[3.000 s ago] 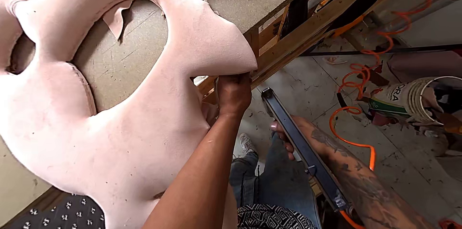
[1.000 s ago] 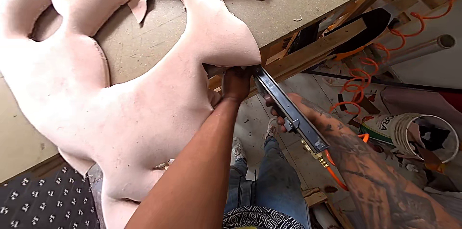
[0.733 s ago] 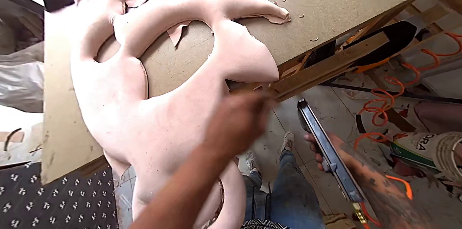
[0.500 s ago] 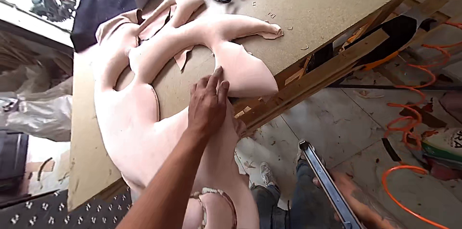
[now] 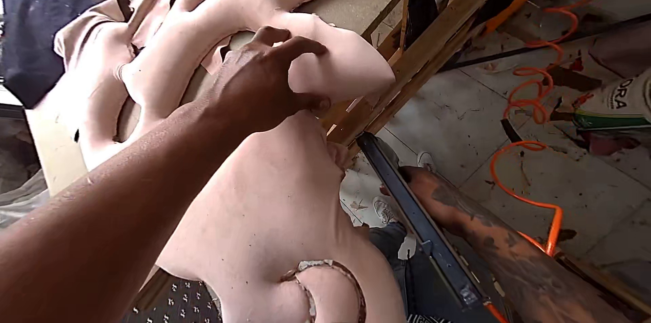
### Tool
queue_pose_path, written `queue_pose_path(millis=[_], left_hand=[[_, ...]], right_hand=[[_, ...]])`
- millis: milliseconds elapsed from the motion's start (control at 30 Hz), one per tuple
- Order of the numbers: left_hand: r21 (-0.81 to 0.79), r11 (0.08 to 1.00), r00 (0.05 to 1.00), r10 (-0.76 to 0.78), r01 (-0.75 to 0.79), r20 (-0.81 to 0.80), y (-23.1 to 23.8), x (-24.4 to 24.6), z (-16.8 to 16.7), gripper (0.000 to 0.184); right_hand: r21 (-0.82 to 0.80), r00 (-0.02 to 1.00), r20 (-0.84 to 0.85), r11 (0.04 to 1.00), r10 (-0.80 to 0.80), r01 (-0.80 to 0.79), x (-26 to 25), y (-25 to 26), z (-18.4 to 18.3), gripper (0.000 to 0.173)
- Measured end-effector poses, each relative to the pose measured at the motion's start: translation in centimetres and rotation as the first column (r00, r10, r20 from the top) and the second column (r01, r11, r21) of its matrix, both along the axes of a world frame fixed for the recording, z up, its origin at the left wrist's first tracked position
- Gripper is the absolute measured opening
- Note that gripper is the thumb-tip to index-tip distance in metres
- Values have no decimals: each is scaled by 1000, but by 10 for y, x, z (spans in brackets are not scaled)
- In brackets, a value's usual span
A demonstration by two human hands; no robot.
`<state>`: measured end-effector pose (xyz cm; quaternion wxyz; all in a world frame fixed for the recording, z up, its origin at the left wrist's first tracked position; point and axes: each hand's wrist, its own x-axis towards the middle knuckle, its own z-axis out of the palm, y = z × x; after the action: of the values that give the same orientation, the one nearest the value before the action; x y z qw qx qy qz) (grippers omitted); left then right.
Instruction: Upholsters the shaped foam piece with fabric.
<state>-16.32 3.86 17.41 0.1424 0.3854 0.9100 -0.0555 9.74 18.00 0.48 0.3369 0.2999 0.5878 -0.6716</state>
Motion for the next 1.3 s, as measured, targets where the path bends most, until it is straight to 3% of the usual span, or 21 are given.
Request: queue_pose_path(millis=[67,167,333,500,767,833,900,933,967,1033,1100,1167,1300], left_hand=[[-15,1000,1000,-8,7,-29,5,5,-5,73],[-43,999,999,-6,4,-54,9,10,-9,72],[-69,997,992,-26,18,-122,6,14,-19,70],[-74,997,985,-31,19,-168,2,18,-25,67],[-63,997,981,-47,36,-187,1,19,-30,63],[-58,997,980,-51,41,-190,0,18,-32,62],[-62,997,978,-59,47,-199,0,18,-32,63],[-69,996,977,-63,49,-203,0,19,-32,62],[-71,996,977,-66,52,-202,0,19,-32,62],[-71,996,978,-67,54,-198,0,18,-32,61],[-81,995,979,-70,56,-191,-1,18,-32,60],[-74,996,978,-67,53,-199,1,19,-32,60],[-67,996,971,-68,54,-228,0,20,-34,58]], right_hand=[[119,997,-31,991,65,-61,-14,-7,10,41],[148,999,-42,989,22,-16,-29,-17,14,39],[50,997,-16,996,-74,74,-45,-25,15,44],[-204,963,122,944,-239,260,-52,-31,18,48],[-333,939,135,878,-317,344,-68,-37,19,47],[-520,927,154,770,-342,371,-63,-35,-1,46],[-753,918,171,553,-358,356,-58,-31,-34,48],[-772,916,157,533,-370,348,-60,-29,-34,48],[-709,909,139,601,-394,369,-63,-29,-23,47],[-430,902,106,799,-418,420,-73,-34,9,44],[-272,924,96,883,-370,382,-76,-34,15,45],[-196,948,108,928,-301,317,-72,-29,15,48],[-217,946,157,925,-284,313,-55,-31,8,49]])
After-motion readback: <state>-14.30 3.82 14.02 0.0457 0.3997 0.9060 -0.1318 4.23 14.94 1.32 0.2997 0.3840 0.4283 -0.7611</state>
